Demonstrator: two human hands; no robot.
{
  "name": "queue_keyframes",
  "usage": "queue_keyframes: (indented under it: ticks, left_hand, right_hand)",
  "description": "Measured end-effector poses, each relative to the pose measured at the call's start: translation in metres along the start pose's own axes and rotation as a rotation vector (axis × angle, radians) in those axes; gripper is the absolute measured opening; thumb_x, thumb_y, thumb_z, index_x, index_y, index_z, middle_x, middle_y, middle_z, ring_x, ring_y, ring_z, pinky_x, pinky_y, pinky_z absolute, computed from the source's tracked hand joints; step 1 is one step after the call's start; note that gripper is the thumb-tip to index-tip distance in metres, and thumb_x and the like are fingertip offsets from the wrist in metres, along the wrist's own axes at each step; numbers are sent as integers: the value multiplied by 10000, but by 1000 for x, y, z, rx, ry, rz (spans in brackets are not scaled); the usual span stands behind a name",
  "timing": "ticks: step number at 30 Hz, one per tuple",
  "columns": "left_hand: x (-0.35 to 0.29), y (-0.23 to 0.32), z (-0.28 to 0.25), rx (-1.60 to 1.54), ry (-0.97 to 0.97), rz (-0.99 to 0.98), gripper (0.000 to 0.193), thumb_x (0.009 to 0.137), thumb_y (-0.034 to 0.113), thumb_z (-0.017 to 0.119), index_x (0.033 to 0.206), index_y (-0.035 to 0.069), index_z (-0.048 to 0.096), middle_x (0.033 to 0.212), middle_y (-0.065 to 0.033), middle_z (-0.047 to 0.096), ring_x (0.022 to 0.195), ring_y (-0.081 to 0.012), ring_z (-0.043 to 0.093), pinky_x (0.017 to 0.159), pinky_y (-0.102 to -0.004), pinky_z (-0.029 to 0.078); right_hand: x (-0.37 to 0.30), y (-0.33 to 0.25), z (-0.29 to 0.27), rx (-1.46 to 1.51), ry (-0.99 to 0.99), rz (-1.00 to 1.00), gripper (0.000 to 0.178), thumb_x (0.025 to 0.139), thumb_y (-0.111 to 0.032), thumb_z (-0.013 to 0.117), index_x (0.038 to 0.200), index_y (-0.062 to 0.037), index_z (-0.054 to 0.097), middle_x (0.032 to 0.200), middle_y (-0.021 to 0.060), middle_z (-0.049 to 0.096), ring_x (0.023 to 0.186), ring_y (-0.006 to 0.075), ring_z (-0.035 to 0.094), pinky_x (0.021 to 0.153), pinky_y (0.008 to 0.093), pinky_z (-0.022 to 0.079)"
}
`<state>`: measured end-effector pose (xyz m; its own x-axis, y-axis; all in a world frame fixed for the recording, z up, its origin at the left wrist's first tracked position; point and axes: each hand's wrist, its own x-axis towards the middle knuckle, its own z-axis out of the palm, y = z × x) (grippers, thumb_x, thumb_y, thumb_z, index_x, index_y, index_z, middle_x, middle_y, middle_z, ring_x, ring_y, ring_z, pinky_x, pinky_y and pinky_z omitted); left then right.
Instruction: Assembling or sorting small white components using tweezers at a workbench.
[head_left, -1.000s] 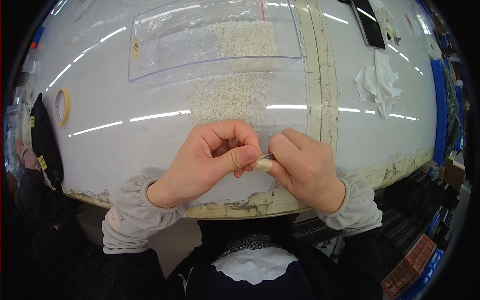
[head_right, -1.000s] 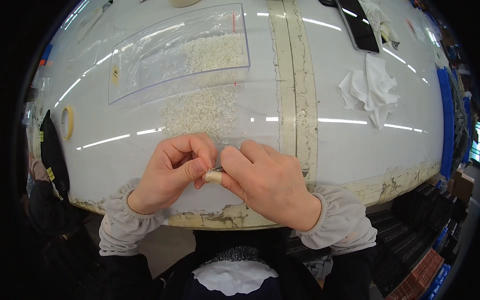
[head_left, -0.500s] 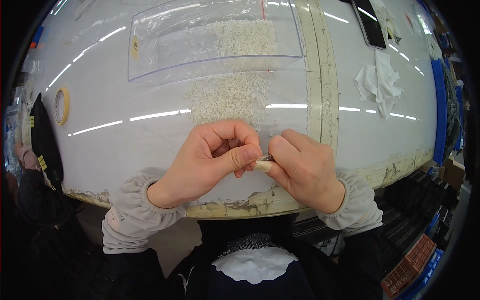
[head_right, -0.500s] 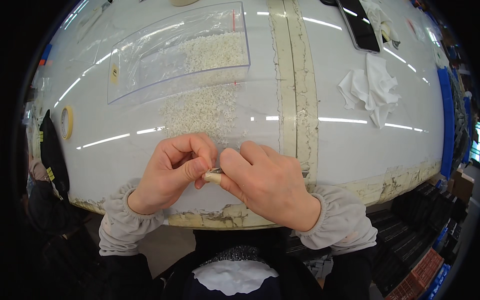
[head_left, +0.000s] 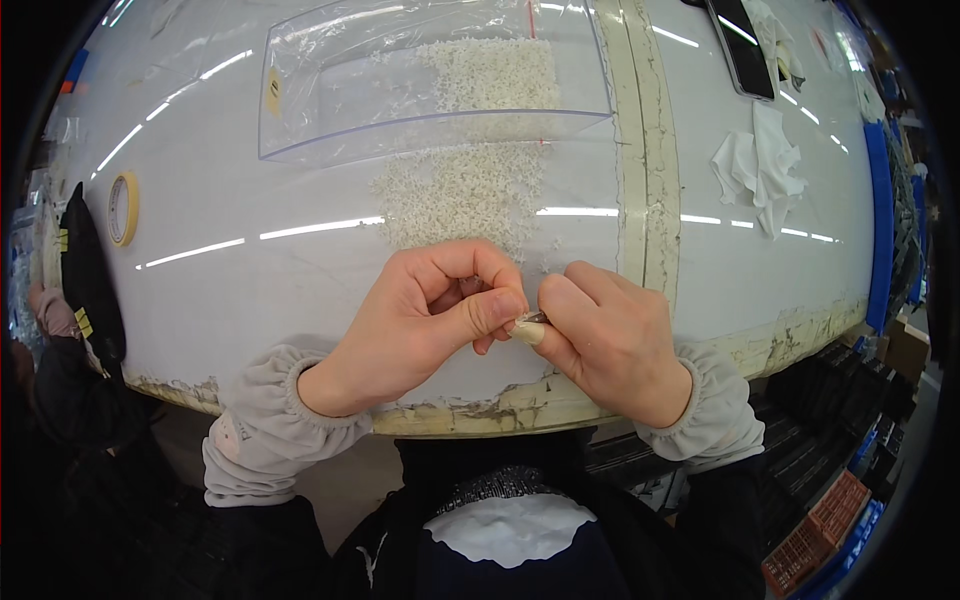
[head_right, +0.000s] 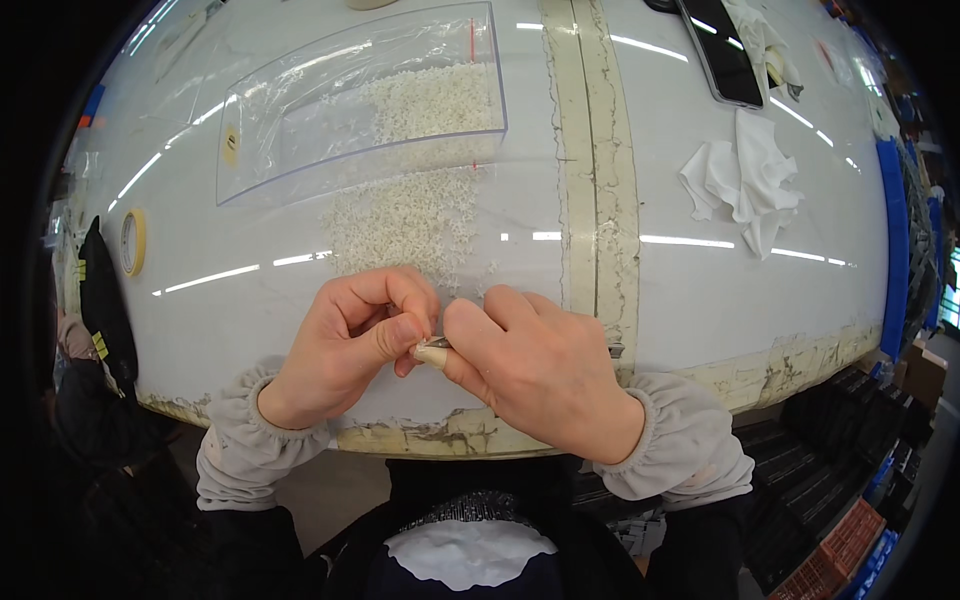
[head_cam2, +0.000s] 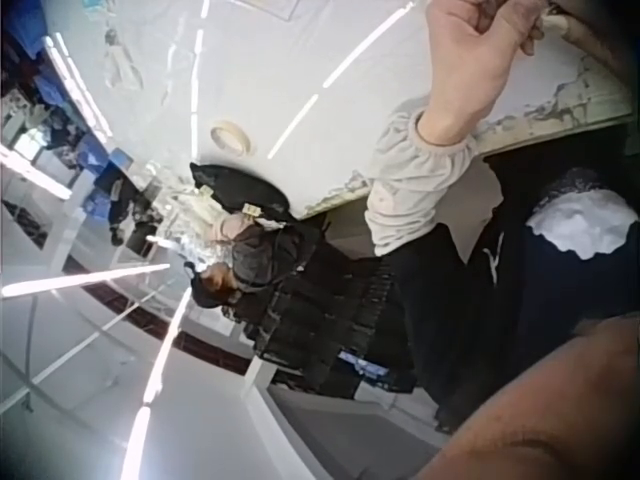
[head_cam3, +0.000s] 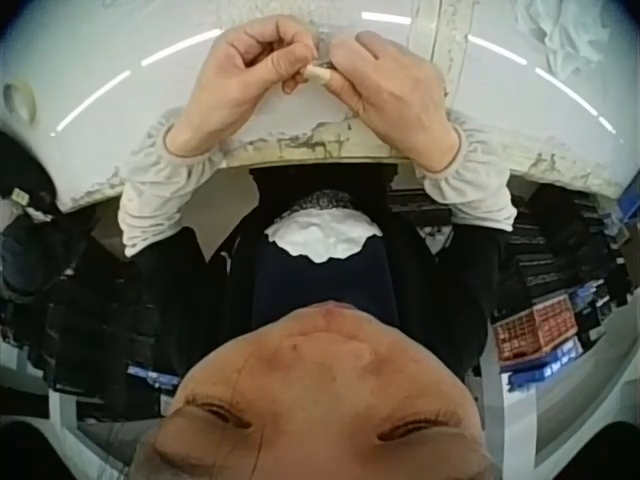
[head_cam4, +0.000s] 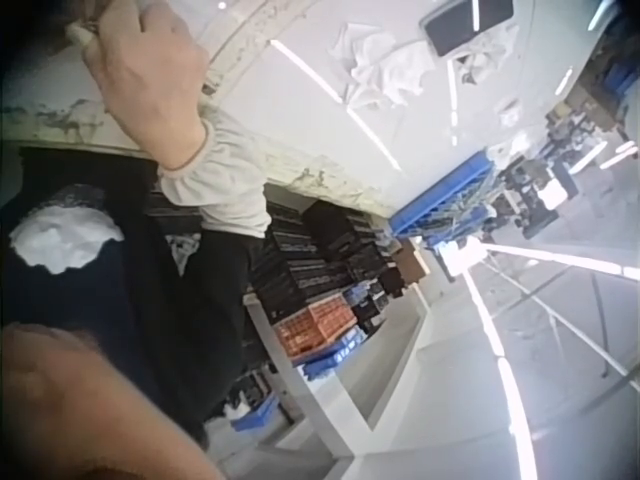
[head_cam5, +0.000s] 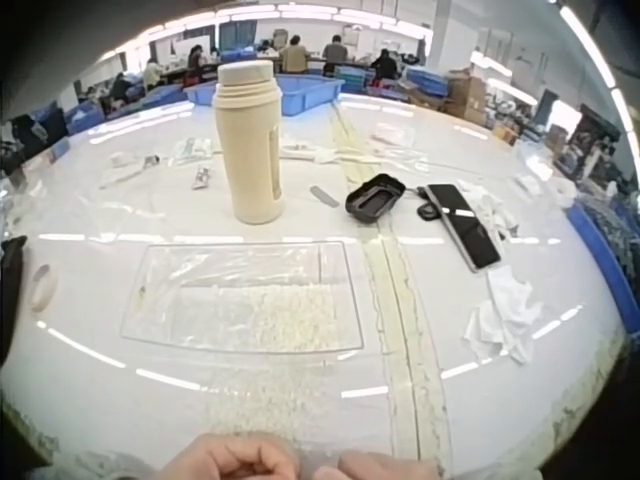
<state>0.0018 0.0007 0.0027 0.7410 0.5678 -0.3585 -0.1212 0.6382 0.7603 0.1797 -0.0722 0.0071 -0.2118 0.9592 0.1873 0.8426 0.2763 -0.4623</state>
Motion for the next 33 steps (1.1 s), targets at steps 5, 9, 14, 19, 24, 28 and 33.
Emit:
queue_keyframes:
  ticks: [5, 9, 14, 19, 24, 28, 33]
  left_hand:
    - [0, 0, 0, -8, -1, 1, 46, 881, 28, 590, 837, 16, 582, 862, -59, 537, 665, -104, 470, 591, -193, 415]
    - [0, -1, 0, -15, 4, 11, 42, 883, 26, 586, 843, 17, 582, 864, -59, 538, 666, -104, 469, 593, -193, 415]
    - [0, -3, -1, -5, 1, 10, 41, 888, 30, 582, 849, 19, 581, 864, -57, 539, 667, -104, 467, 595, -193, 413]
    - [0, -5, -1, -14, -8, 12, 45, 897, 42, 574, 857, 20, 577, 863, -54, 538, 670, -104, 465, 602, -195, 411]
    - [0, -4, 0, -23, -13, 16, 52, 905, 54, 567, 867, 20, 572, 863, -52, 537, 671, -104, 464, 610, -198, 410]
    - [0, -3, 0, -20, -3, 13, 51, 909, 55, 560, 873, 19, 568, 865, -52, 534, 670, -105, 463, 615, -200, 410]
    - [0, -4, 0, -34, -21, 38, 46, 908, 49, 557, 877, 18, 567, 868, -54, 534, 671, -106, 464, 612, -200, 410]
  right_hand:
    - [2, -3, -2, 26, -5, 32, 264, 844, -288, 635, 736, -92, 496, 651, 14, 394, 521, 165, 383, 456, 283, 332]
    - [2, -3, 0, 27, 28, 55, 262, 841, -281, 640, 735, -91, 494, 649, 15, 395, 520, 167, 386, 454, 285, 331]
    - [1, -1, 1, 9, 19, 39, 259, 842, -276, 641, 736, -91, 494, 645, 15, 390, 519, 164, 384, 452, 285, 329]
    - [1, 1, 1, -28, -6, -6, 207, 814, -293, 657, 782, -135, 526, 679, -19, 384, 508, 121, 401, 418, 238, 318]
    - [1, 2, 1, -7, 24, -20, 210, 808, -286, 665, 778, -131, 526, 677, -18, 387, 507, 119, 397, 417, 240, 318]
    - [2, -1, 1, 65, 45, 38, 244, 829, -260, 652, 742, -89, 501, 650, 12, 407, 512, 161, 369, 451, 278, 325]
    - [2, -1, 1, 69, 47, 26, 240, 827, -254, 655, 743, -90, 502, 649, 13, 408, 507, 160, 361, 450, 274, 324]
